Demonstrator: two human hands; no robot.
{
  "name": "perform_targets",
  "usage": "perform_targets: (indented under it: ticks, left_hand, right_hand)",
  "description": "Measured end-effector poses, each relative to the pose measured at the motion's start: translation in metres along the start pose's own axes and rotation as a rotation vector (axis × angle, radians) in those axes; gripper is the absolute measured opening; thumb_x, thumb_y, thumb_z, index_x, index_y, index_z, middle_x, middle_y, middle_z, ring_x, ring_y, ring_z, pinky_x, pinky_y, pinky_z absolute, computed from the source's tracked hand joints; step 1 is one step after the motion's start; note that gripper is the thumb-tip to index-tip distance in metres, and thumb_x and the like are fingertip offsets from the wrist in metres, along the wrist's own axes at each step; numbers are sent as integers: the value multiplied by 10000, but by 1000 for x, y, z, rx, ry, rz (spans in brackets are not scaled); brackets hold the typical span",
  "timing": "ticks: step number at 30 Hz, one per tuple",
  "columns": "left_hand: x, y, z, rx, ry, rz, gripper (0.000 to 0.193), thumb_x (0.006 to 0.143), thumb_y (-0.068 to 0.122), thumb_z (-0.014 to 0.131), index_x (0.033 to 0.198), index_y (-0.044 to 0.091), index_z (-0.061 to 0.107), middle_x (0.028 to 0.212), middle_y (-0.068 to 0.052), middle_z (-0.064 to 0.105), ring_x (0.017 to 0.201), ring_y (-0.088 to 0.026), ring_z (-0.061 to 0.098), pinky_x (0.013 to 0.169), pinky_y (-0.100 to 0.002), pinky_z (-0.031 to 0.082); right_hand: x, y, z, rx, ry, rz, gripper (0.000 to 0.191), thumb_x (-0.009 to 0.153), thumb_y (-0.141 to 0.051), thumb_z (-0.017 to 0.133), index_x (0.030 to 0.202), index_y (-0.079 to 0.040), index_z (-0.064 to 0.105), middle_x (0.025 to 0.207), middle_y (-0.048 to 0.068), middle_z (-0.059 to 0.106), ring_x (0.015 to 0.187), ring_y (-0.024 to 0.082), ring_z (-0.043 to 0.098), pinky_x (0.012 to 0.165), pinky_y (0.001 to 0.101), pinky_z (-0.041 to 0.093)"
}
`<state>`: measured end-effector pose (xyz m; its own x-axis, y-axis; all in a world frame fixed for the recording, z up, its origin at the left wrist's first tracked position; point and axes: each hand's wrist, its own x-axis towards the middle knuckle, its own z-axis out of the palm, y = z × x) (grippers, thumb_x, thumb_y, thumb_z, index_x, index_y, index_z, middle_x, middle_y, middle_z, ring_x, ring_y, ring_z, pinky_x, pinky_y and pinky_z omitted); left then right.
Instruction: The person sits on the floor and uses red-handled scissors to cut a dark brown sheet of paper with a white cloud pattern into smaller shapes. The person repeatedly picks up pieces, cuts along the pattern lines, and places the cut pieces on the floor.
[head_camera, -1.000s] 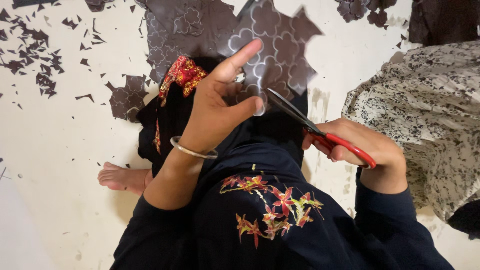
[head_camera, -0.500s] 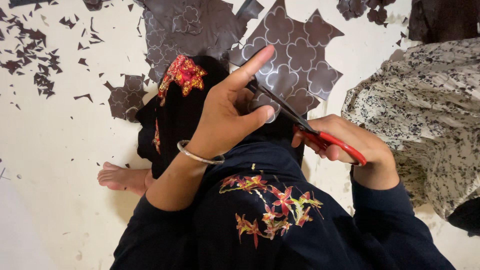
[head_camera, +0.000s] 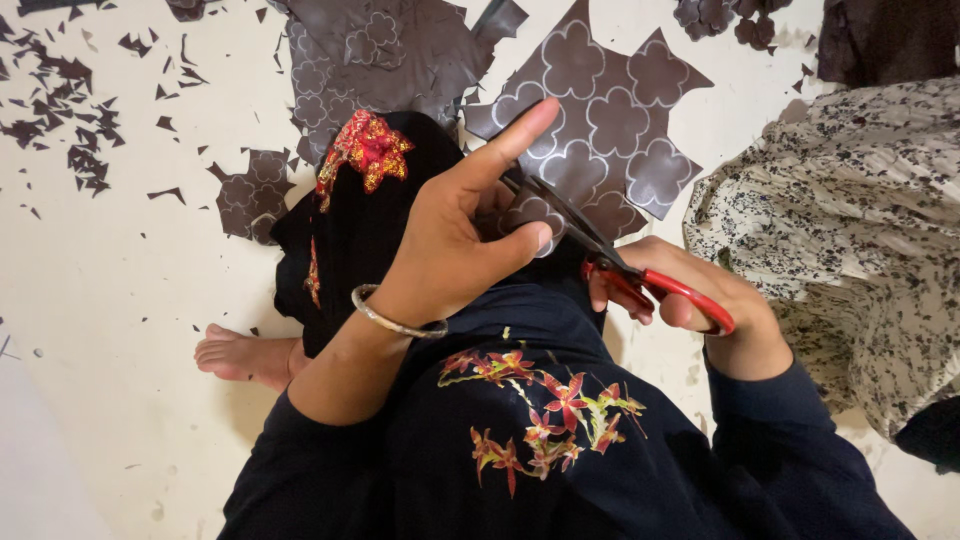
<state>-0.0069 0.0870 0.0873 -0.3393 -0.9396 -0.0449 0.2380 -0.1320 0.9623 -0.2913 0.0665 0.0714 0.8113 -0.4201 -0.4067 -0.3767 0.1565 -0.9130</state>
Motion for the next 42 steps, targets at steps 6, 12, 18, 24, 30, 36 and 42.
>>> perform_targets:
  ticks: [6,12,18,24,30,36,42]
  left_hand:
    - [0,0,0,-11,0,3,809,927,-33,730,1647,118,392,878,81,615,766,18,498,718,-152,422]
    - [-2,-3,3,8,24,8,815,918,-42,733,1643,122,400,868,87,596,758,20,483,705,-152,419]
    - [-2,-4,4,11,29,19,807,926,-39,732,1643,120,398,856,82,619,734,27,512,732,-154,446]
    - [-2,-1,5,34,26,37,804,922,-33,728,1641,116,400,880,73,628,739,22,525,741,-159,462]
    - [-3,1,5,69,8,48,796,930,-23,726,1647,119,412,849,67,605,727,19,503,745,-157,448]
    - [-1,4,-1,26,-68,41,791,939,-34,706,1649,120,395,865,66,631,767,21,531,767,-147,452]
    - [1,7,-1,55,-75,15,788,931,-47,708,1640,119,408,908,69,596,808,11,506,752,-142,442]
  right_hand:
    - [0,17,6,109,14,69,1121,476,-1095,404,803,-36,579,637,-12,544,527,77,571,473,226,456]
    - [-3,27,8,144,26,90,1062,450,-1089,451,702,-60,527,621,-20,521,520,65,571,471,209,449]
    - [-2,34,7,150,34,76,1040,450,-1078,455,693,-70,542,615,-28,520,482,63,570,446,205,449]
    - [-2,37,6,126,57,83,1014,440,-1076,442,655,-89,529,553,-46,515,450,60,584,427,200,456]
    - [-3,32,1,93,57,123,988,474,-1064,469,635,-91,520,546,-44,521,457,64,581,435,207,454]
    - [-6,30,-5,34,57,134,1006,462,-1062,451,660,-82,557,555,-28,541,449,74,572,413,222,440]
    - [-13,38,-10,9,68,123,1019,478,-1078,374,646,-90,562,573,-30,544,473,62,586,444,213,442]
